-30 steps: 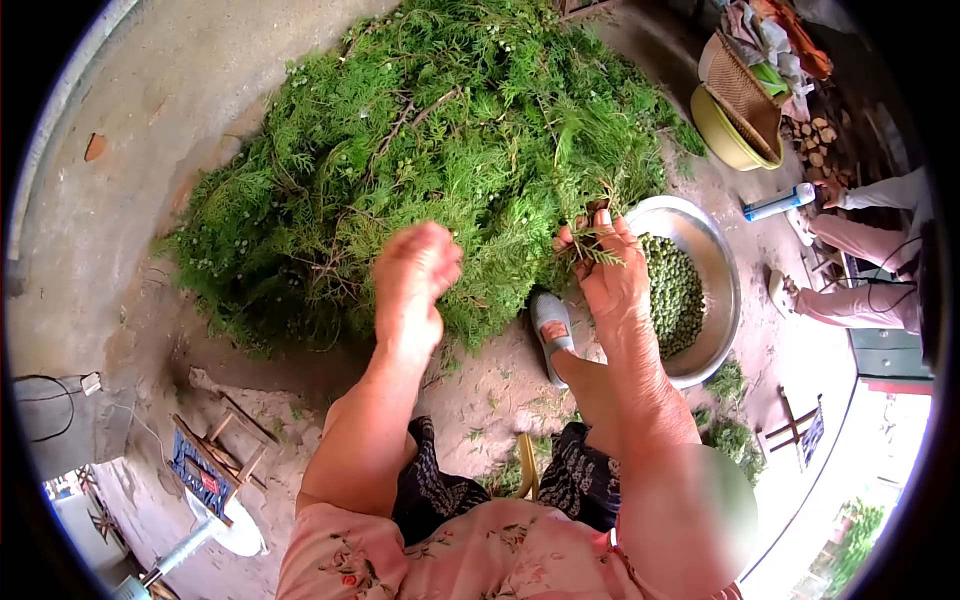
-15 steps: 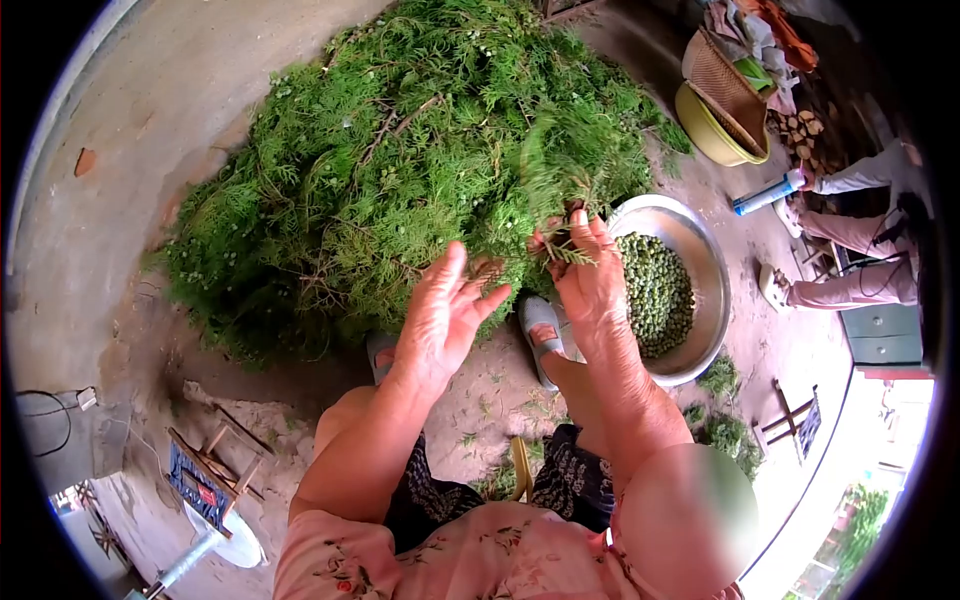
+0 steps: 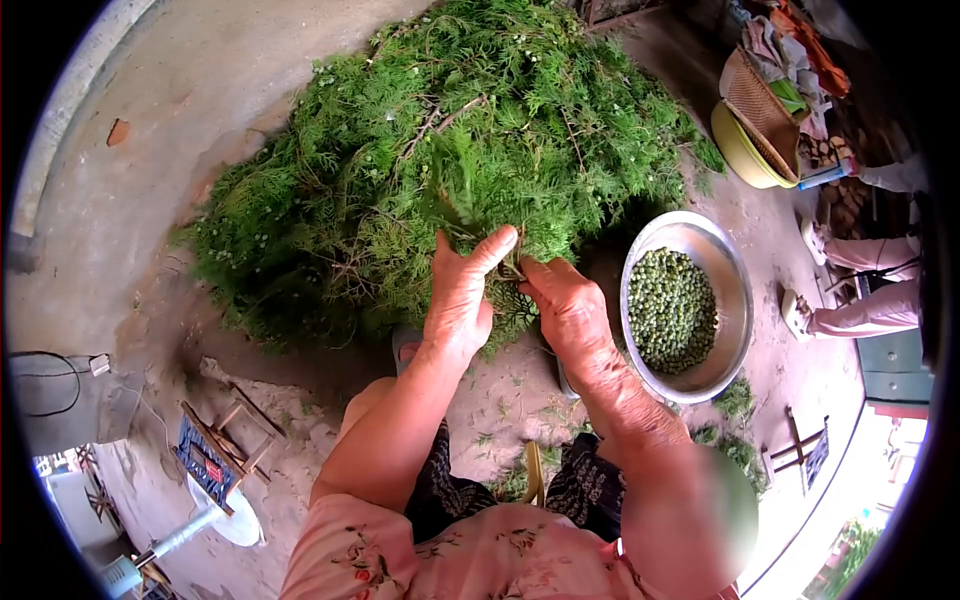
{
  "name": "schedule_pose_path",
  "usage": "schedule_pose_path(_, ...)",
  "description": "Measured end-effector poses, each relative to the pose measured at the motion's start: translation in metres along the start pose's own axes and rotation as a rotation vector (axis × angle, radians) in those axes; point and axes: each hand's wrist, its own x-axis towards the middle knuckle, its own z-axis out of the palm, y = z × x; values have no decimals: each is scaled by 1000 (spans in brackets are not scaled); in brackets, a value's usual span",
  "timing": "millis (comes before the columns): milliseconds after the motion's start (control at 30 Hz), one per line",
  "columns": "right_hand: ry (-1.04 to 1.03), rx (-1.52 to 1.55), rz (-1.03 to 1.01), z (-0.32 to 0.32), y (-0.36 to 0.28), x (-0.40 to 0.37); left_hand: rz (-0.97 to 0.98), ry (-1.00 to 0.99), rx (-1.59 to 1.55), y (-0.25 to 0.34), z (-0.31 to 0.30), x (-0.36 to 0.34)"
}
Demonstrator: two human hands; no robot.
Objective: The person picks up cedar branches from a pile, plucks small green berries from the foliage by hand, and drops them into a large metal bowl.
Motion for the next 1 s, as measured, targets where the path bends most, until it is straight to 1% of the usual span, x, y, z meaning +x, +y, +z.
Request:
schedule_pose_path(33,0,3,-3,1,0,0,-35,8,-61,0,-1,1)
schedule_pose_path(67,-8,-82,-49,1,0,-1,-3,55,23,-1,-1,1)
schedule_pose_path(100,-16,-169,-93,1,1,-1,-2,54,24,-4,-5,3)
schedule_pose_path(167,-34,-145,-88,4,7,-3,-74,26,-98,-1,-9,7)
schedule_pose_path(233,-84,188,-68,5,17,-5,-46,27,-127,-3,-11,7)
schedule_pose_path(267,-83,188,-68,3,19,-5,-81,29,-141,-8,-21,12)
schedule_pose_path(333,-271,694,209,-4,20,-4,-121,24,-168,-8,-23,11)
schedule_pose_path(367,-268,693,210,-13,15,-1,-123,22,-168,-9,-24,13)
schedule_pose_path(433,-420,923,568,-34,0,5,-176,-93,-267,-10,-26,14)
schedule_pose_path(467,-485,922,558,-34,1,6,-135,-178,-274,-5,-18,10)
schedule_pose_path(500,-481,923,559,-30,5,4,-137,-181,-272,-7,-19,11)
schedule_pose_path(567,-592,1202,590,-20,11,3,-153,-226,-354,-12,-28,16)
schedule_pose_path(600,-563,1232,613,-21,11,1,-179,-279,-385,-15,-37,21)
schedule_pose_path(633,-553,1229,616,-18,9,2,-186,-287,-386,-9,-35,18)
schedule_pose_path(700,-533,1104,607,-19,10,2,-200,-350,-321,4,-20,6)
schedule_pose_path(767,-471,971,568,-21,11,3,-116,-241,-265,2,-10,6)
schedule_pose_path(833,-394,855,603,-25,14,1,-149,-105,-289,12,-1,1)
schedule_pose_path(900,-246,885,550,-13,35,-5,-182,-33,-197,14,-11,7)
schedule_pose_path(933,-226,893,593,-19,37,-5,-143,-38,-124,14,-20,10)
schedule_pose_path(967,-219,702,529,-26,42,-6,-101,-39,-50,14,-26,10)
schedule_pose_path(1000,-199,718,574,-37,45,-5,-157,75,-91,13,-24,16)
